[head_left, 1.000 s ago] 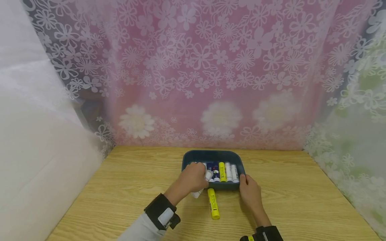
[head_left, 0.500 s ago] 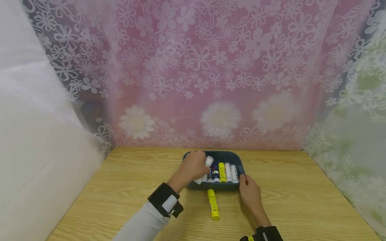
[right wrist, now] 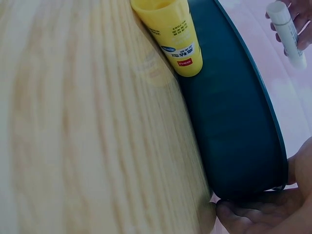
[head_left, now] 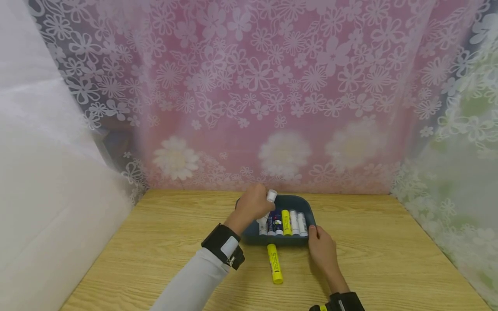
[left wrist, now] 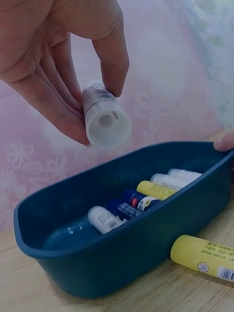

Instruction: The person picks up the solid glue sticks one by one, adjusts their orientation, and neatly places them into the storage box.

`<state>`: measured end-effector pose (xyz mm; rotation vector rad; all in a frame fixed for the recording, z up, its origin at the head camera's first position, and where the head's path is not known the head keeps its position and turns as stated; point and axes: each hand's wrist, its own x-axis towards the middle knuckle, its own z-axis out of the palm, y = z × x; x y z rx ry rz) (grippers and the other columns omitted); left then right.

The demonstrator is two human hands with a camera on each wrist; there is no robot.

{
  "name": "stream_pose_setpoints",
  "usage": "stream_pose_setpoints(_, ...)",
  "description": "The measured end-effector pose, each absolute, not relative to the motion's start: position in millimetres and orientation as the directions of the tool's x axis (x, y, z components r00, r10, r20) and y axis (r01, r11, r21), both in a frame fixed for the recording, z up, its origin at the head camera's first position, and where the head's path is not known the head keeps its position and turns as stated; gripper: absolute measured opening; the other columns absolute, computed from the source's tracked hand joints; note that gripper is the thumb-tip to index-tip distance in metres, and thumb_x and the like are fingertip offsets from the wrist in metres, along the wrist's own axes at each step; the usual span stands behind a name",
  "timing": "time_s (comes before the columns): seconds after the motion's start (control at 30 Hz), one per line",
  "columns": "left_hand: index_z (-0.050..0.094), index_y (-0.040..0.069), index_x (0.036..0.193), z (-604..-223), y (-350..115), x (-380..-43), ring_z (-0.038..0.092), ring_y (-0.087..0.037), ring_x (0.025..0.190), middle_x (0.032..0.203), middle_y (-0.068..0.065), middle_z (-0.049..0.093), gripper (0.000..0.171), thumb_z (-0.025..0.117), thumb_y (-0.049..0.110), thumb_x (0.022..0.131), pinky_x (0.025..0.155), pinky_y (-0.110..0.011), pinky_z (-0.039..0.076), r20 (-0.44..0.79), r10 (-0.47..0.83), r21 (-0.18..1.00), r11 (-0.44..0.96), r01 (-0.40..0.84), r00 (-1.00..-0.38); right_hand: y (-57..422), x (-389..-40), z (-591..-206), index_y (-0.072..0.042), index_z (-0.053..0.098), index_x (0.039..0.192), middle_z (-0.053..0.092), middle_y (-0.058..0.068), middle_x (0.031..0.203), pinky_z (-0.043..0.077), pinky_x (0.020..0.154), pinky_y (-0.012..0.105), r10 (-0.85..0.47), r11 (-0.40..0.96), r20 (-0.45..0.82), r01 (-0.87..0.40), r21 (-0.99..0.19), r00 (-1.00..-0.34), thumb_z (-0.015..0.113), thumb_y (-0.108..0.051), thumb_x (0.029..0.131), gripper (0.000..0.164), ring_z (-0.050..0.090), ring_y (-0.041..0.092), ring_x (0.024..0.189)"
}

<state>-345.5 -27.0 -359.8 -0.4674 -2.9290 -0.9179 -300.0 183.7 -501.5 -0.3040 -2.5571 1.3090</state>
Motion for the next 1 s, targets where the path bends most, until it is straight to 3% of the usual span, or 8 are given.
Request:
stream_pose_setpoints(0.57, 0.07, -0.001, 0.082, -390.5, -32.3, -369.2, 0.057, -0.019, 0.058, 0.071, -0.009, 0.064, 0.011, 0.077, 0.008, 0.084, 0.05, -0.027, 0.048, 0.148, 0.114, 0.633, 0.752, 0.183, -0.982, 184.1, -300.6, -503.4, 0.0, 0.067, 0.113, 0.063, 0.014, 0.096, 0.041, 0.067, 0.032, 0.294, 0.574, 0.126, 0.07, -0.816, -0.947, 0.036, -0.032, 0.11, 0.044, 0.054, 0.025, 0.084)
stream_pose_setpoints(0.7, 0.07, -0.006, 0.094, -400.7, -35.1, -371.0, 0.056, -0.02, 0.066, 0.078, -0.009, 0.062, 0.017, 0.077, 0.003, 0.081, 0.056, -0.028, 0.05, 0.154, 0.076, 0.679, 0.716, 0.161, -0.985, 184.0, -301.0, -503.1, 0.001, 0.066, 0.119, 0.066, 0.018, 0.104, 0.045, 0.071, 0.035, 0.289, 0.578, 0.127, 0.068, -0.813, -0.949, 0.035, -0.032, 0.11, 0.047, 0.056, 0.026, 0.088)
stream_pose_setpoints(0.8, 0.069, -0.008, 0.099, -409.9, -36.9, -372.3, 0.052, -0.019, 0.067, 0.078, -0.007, 0.057, 0.023, 0.077, 0.003, 0.08, 0.055, -0.028, 0.046, 0.15, 0.059, 0.681, 0.718, 0.146, -0.987, 183.8, -301.2, -502.9, 0.001, 0.066, 0.122, 0.067, 0.019, 0.109, 0.047, 0.074, 0.037, 0.289, 0.579, 0.129, 0.066, -0.812, -0.949, 0.035, -0.032, 0.11, 0.047, 0.057, 0.027, 0.091)
stream_pose_setpoints(0.93, 0.063, -0.004, 0.078, -420.9, -38.0, -372.6, 0.046, -0.019, 0.06, 0.067, -0.005, 0.049, 0.016, 0.076, 0.005, 0.082, 0.051, -0.028, 0.037, 0.129, 0.051, 0.638, 0.76, 0.122, -0.99, 183.4, -300.6, -502.9, 0.001, 0.067, 0.121, 0.067, 0.018, 0.109, 0.048, 0.076, 0.039, 0.294, 0.586, 0.134, 0.068, -0.807, -0.946, 0.036, -0.031, 0.11, 0.046, 0.058, 0.028, 0.092)
stream_pose_setpoints(1.0, 0.054, 0.004, 0.065, -425.4, -38.1, -373.2, 0.043, -0.018, 0.059, 0.063, -0.003, 0.045, 0.027, 0.074, 0.005, 0.083, 0.051, -0.028, 0.035, 0.123, 0.05, 0.612, 0.782, 0.116, -0.991, 183.1, -300.0, -502.5, 0.0, 0.067, 0.121, 0.067, 0.019, 0.11, 0.048, 0.078, 0.04, 0.297, 0.589, 0.136, 0.069, -0.805, -0.945, 0.036, -0.031, 0.11, 0.045, 0.059, 0.028, 0.094)
